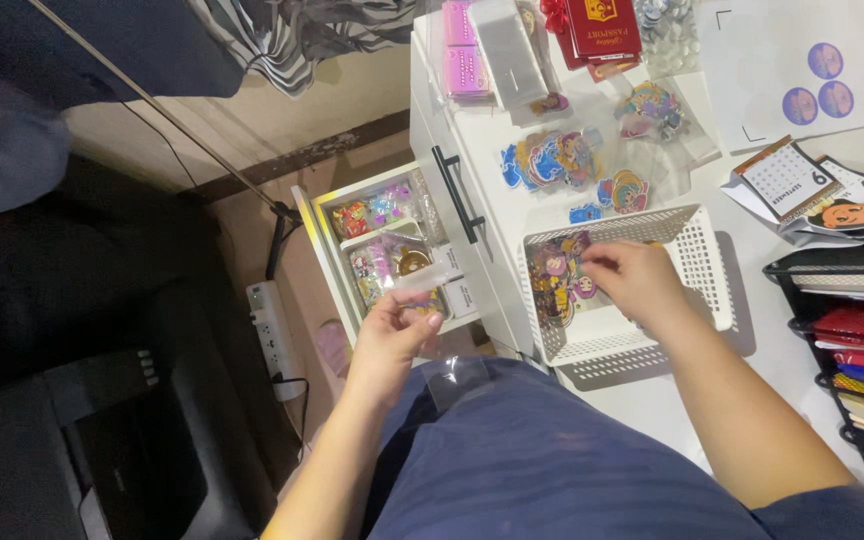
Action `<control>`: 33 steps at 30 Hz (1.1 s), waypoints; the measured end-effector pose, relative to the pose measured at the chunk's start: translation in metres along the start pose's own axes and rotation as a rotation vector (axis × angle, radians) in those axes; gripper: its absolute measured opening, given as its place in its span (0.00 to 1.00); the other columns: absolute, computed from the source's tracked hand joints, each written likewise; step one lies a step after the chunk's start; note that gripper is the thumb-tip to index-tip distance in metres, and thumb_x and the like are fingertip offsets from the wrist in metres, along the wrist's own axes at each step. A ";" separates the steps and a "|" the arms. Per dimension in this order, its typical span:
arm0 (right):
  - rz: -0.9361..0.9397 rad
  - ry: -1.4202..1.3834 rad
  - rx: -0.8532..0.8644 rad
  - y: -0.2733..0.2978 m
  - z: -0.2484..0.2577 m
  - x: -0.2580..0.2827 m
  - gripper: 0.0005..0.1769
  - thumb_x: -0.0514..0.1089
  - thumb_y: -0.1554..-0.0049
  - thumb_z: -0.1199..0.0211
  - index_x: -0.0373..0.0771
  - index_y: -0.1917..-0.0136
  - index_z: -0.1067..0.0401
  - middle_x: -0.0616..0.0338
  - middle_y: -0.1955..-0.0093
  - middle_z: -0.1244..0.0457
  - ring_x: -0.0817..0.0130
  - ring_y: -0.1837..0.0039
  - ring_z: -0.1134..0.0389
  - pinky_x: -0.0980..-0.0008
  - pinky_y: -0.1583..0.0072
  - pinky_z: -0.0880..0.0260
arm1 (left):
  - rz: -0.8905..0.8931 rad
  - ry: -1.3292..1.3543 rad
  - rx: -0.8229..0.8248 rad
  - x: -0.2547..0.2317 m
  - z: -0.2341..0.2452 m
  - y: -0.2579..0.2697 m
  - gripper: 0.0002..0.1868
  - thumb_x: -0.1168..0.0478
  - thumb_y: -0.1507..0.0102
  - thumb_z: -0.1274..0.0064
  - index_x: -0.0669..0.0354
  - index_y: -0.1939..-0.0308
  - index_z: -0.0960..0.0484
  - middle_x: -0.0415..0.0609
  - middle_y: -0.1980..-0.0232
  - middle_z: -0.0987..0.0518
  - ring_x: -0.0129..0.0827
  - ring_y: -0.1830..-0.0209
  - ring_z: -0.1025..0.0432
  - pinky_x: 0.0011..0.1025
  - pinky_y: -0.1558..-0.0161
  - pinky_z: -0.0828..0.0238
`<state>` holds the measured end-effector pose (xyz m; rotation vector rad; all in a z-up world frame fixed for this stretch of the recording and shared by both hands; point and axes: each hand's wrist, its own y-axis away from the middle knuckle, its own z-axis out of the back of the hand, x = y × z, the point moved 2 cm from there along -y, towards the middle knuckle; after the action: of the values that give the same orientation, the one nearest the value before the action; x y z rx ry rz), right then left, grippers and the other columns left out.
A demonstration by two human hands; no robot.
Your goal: The person sorts through stickers, places them into small plastic bags, and stores the bagged items in a drawer.
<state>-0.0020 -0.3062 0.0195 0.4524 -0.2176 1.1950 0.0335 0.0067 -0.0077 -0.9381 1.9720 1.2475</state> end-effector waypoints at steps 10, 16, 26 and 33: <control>0.496 0.221 0.023 -0.019 -0.025 0.016 0.17 0.52 0.50 0.40 0.43 0.48 0.29 0.58 0.53 0.35 0.59 0.47 0.34 0.66 0.45 0.34 | -0.044 -0.019 0.013 0.006 0.001 0.004 0.19 0.67 0.50 0.37 0.67 0.58 0.26 0.50 0.79 0.27 0.26 0.84 0.33 0.17 0.80 0.37; 0.599 0.382 -0.048 -0.032 -0.040 -0.001 0.19 0.57 0.51 0.40 0.46 0.50 0.28 0.62 0.56 0.35 0.63 0.49 0.33 0.69 0.48 0.34 | -0.057 -0.033 0.011 0.012 0.004 0.003 0.18 0.66 0.49 0.38 0.68 0.58 0.26 0.51 0.78 0.26 0.26 0.84 0.33 0.18 0.79 0.36; 0.693 0.510 -0.265 -0.029 -0.046 0.007 0.21 0.65 0.53 0.43 0.50 0.56 0.29 0.68 0.64 0.37 0.70 0.57 0.33 0.73 0.55 0.33 | -0.033 -0.020 0.011 0.008 0.001 0.005 0.19 0.65 0.49 0.37 0.67 0.58 0.26 0.49 0.78 0.26 0.25 0.83 0.32 0.17 0.77 0.34; 0.693 0.568 -0.324 -0.027 -0.044 0.011 0.12 0.54 0.51 0.45 0.51 0.54 0.31 0.68 0.68 0.38 0.71 0.61 0.32 0.75 0.58 0.32 | -0.027 -0.025 0.031 0.010 0.000 0.004 0.18 0.65 0.48 0.38 0.66 0.58 0.26 0.50 0.78 0.26 0.25 0.83 0.32 0.16 0.77 0.35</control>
<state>0.0243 -0.2848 -0.0217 -0.2870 -0.0683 1.8724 0.0251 0.0059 -0.0138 -0.9268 1.9472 1.2050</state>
